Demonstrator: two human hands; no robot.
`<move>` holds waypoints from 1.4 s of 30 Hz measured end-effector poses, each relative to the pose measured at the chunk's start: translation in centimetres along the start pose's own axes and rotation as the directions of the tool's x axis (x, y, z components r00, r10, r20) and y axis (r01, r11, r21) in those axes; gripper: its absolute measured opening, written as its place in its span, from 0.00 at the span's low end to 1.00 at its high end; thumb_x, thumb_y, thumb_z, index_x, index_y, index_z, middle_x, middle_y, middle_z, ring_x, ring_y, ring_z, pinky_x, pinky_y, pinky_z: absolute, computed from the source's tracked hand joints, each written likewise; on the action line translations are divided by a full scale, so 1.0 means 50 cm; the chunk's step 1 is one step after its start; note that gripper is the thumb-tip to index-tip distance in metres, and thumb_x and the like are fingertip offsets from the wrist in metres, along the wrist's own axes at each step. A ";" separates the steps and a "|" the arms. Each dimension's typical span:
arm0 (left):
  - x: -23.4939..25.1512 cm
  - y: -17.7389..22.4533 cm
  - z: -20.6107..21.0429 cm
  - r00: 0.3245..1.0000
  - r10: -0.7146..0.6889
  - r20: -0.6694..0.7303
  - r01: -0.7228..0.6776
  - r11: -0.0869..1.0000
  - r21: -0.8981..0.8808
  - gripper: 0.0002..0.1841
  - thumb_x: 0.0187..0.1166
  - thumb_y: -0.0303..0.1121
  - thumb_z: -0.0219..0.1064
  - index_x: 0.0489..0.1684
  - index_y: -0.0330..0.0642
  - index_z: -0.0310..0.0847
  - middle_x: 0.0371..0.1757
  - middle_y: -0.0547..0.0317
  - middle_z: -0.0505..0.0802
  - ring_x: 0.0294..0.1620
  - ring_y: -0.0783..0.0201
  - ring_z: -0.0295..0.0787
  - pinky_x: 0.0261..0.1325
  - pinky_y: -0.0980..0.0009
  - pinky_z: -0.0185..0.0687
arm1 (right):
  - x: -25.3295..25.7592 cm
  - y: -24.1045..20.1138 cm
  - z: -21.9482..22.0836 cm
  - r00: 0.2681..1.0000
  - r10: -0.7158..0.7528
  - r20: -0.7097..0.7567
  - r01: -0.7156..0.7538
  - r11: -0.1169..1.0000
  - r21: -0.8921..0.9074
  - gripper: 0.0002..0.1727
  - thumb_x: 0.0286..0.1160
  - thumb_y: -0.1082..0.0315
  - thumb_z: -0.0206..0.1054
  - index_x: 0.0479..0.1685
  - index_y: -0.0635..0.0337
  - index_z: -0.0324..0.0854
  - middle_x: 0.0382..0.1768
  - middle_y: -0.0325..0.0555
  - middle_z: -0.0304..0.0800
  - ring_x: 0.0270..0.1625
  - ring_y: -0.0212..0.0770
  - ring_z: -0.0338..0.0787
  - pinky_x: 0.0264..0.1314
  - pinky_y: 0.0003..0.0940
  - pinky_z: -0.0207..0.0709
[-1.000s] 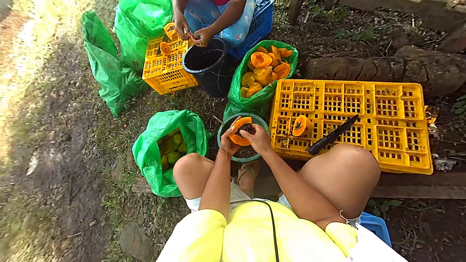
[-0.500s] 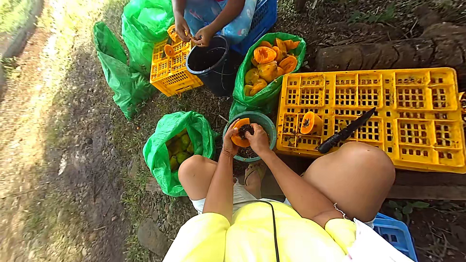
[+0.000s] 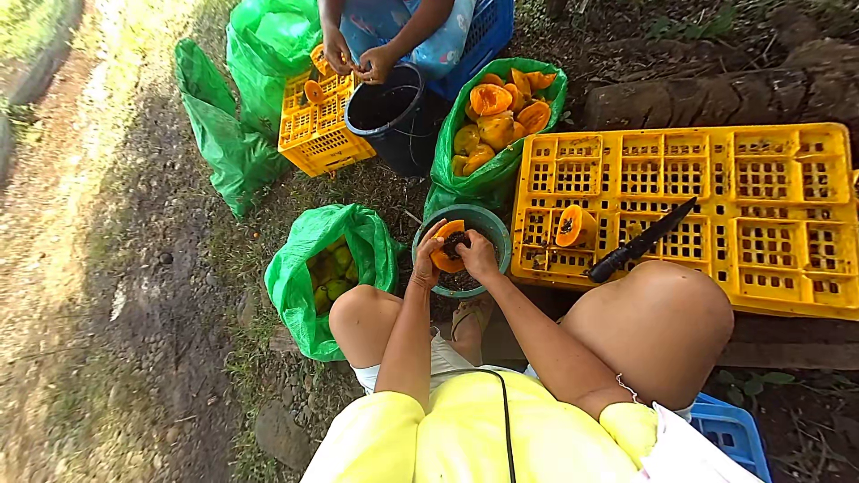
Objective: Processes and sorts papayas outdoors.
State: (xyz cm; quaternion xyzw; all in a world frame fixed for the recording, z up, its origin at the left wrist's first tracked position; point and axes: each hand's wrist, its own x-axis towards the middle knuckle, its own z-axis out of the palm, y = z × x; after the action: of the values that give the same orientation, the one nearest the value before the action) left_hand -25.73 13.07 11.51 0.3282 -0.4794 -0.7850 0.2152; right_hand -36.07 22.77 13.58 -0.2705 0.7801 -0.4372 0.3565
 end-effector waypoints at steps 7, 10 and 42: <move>-0.012 0.012 0.010 1.000 0.004 -0.016 -0.003 0.998 0.064 0.35 0.71 0.43 0.59 0.84 0.47 0.68 0.74 0.51 0.83 0.64 0.62 0.84 0.60 0.62 0.85 | 0.009 0.013 0.004 0.997 0.044 0.061 -0.046 0.999 0.026 0.37 0.73 0.49 0.78 0.71 0.70 0.76 0.63 0.71 0.84 0.66 0.67 0.85 0.67 0.67 0.77; -0.034 0.022 0.022 1.000 -0.009 -0.023 0.012 0.993 0.115 0.34 0.71 0.46 0.61 0.84 0.52 0.71 0.74 0.53 0.84 0.63 0.62 0.85 0.58 0.61 0.85 | 0.003 0.012 0.005 0.999 0.025 0.022 -0.025 1.000 -0.004 0.30 0.76 0.58 0.77 0.67 0.72 0.77 0.60 0.72 0.84 0.64 0.69 0.86 0.65 0.68 0.78; -0.043 0.022 0.049 0.982 -0.101 -0.160 0.104 0.994 0.013 0.26 0.85 0.47 0.51 0.78 0.48 0.72 0.64 0.53 0.88 0.57 0.60 0.87 0.59 0.59 0.85 | 0.005 0.002 -0.016 0.998 0.037 -0.046 -0.037 0.999 -0.007 0.18 0.84 0.71 0.63 0.67 0.73 0.79 0.66 0.70 0.83 0.72 0.64 0.83 0.77 0.57 0.73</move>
State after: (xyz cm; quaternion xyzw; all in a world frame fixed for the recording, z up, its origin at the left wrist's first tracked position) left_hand -25.99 15.50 13.96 0.4162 -0.4515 -0.7612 0.2085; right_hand -36.88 23.04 13.73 -0.2474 0.7946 -0.4336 0.3455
